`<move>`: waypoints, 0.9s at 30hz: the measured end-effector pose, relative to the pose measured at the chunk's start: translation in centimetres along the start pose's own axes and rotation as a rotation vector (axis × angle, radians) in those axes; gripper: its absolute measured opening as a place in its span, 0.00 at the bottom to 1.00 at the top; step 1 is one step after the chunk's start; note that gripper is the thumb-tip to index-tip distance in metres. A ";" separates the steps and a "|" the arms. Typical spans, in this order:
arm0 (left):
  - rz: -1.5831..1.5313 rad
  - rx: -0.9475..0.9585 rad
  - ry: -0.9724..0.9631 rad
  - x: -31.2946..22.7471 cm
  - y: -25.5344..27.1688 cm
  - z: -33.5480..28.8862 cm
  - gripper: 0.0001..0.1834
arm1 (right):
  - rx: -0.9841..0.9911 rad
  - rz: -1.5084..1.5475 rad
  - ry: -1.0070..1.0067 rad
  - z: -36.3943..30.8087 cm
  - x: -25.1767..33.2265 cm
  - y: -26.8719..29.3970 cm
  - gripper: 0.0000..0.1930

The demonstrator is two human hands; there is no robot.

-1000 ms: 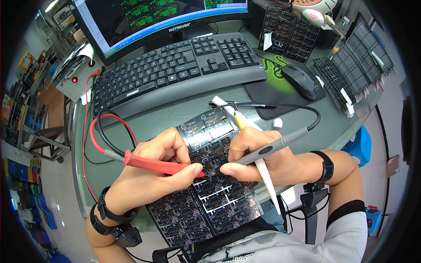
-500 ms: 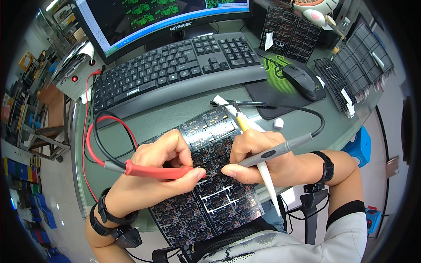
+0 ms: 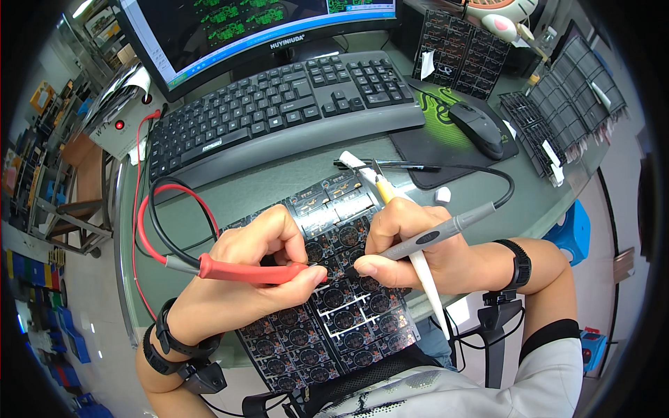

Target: Inspecting and marking components on a printed circuit board using multimeter probes and a white marker.

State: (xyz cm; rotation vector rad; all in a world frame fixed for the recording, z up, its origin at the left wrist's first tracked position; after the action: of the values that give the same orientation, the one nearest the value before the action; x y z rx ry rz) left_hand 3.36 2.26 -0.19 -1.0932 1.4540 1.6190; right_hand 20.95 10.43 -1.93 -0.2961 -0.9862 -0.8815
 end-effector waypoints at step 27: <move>0.072 0.061 -0.052 -0.2 -0.2 0.5 0.11 | 0.148 -0.117 -0.252 5.0 1.0 -1.2 0.15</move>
State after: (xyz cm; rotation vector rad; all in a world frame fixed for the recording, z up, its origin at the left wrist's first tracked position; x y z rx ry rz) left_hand 3.59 2.79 -0.10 -0.9680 1.5136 1.6297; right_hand 17.27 12.08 1.44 -0.2281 -1.3066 -0.8855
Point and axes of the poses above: each hand's wrist, its own z-axis towards the middle knuckle, its own y-axis out of the back of the hand, x = y × z, the point moved 4 cm from there along z, towards the middle knuckle, and after that the axes turned 15 degrees about -x, right-handed, at the moved point
